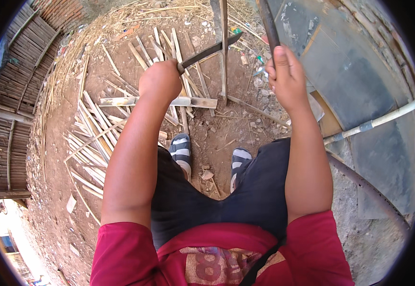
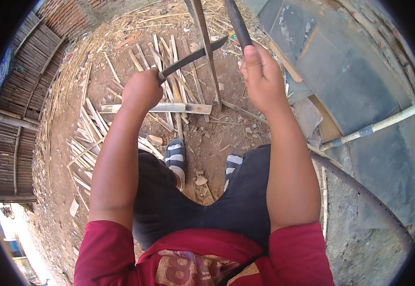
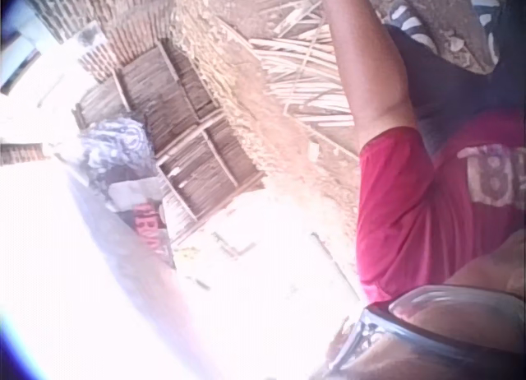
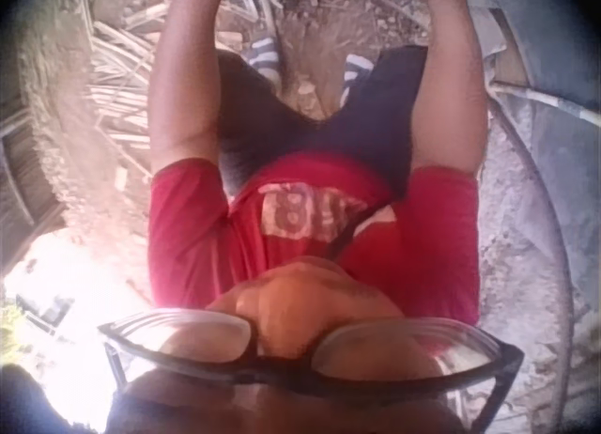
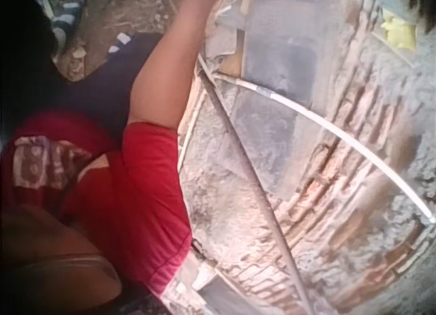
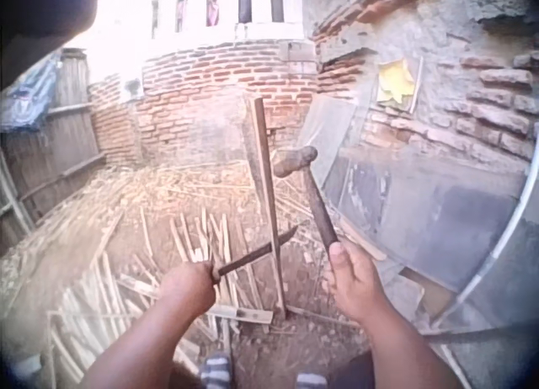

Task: The person splits a piece of bamboo by placing a large knife blade against the end of the bamboo and repeatedly striking the back of the blade with a hammer.

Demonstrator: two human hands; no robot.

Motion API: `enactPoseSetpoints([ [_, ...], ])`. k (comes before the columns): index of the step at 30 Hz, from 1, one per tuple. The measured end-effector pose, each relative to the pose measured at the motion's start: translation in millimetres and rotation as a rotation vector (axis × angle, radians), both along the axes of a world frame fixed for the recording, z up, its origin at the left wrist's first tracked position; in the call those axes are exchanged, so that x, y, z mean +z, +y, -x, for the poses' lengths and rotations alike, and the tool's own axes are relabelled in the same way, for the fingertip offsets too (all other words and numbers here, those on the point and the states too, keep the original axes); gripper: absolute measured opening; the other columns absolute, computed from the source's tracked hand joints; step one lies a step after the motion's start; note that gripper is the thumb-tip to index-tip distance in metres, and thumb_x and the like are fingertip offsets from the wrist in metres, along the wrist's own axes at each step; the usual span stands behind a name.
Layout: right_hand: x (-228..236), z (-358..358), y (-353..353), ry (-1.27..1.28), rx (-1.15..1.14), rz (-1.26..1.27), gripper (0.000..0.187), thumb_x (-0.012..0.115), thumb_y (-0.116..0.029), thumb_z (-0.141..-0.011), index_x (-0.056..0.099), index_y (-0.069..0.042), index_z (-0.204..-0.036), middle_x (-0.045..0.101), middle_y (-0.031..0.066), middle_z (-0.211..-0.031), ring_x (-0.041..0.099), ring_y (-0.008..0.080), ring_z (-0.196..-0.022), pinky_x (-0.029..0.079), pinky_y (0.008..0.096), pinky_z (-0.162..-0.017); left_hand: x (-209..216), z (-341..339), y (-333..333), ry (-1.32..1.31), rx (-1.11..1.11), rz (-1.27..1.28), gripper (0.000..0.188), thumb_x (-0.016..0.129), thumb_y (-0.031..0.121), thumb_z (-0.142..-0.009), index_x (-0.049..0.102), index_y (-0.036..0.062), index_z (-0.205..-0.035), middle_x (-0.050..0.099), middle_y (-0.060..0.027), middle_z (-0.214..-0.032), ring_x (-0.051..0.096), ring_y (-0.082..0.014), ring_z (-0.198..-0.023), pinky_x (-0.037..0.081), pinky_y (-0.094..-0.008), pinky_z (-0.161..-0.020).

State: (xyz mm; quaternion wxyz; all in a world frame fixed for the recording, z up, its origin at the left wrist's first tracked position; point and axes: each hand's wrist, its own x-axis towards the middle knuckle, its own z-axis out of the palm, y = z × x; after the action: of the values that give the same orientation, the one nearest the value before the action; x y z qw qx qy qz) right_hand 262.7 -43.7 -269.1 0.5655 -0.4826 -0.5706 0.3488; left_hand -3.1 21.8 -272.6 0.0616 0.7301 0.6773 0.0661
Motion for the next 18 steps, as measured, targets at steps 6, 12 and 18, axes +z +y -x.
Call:
enactPoseSetpoints([
  [6,-35,-22,23,-0.386,-0.173,0.27,0.048,0.043,-0.043,-0.11,0.066,-0.001,-0.114,0.053,0.0001,-0.073,0.049,0.01,-0.06,0.041,0.0288,-0.057,5,5,3,0.038,0.015,0.029,0.025,0.056,0.014,-0.095,0.072,0.0141,-0.115,0.074,-0.0159,-0.108,0.072,-0.0345,-0.1,0.058,-0.0455,-0.084],
  [12,-15,-12,12,-0.29,-0.286,0.03,0.053,0.041,-0.049,-0.109,0.063,-0.001,-0.113,0.061,0.0117,-0.075,0.062,0.0286,-0.074,0.048,0.0401,-0.069,2,-4,0,0.065,0.019,0.028,0.026,0.056,0.015,-0.096,0.071,0.0152,-0.117,0.074,-0.0156,-0.109,0.072,-0.0344,-0.101,0.058,-0.0459,-0.086],
  [18,-25,-18,15,-0.363,-0.253,0.318,0.048,0.046,-0.046,-0.107,0.062,-0.001,-0.106,0.06,0.0098,-0.073,0.061,0.0246,-0.069,0.047,0.0393,-0.068,2,7,8,0.067,0.028,0.01,0.027,0.056,0.015,-0.095,0.071,0.0152,-0.117,0.074,-0.0153,-0.111,0.071,-0.0344,-0.104,0.058,-0.0461,-0.087],
])
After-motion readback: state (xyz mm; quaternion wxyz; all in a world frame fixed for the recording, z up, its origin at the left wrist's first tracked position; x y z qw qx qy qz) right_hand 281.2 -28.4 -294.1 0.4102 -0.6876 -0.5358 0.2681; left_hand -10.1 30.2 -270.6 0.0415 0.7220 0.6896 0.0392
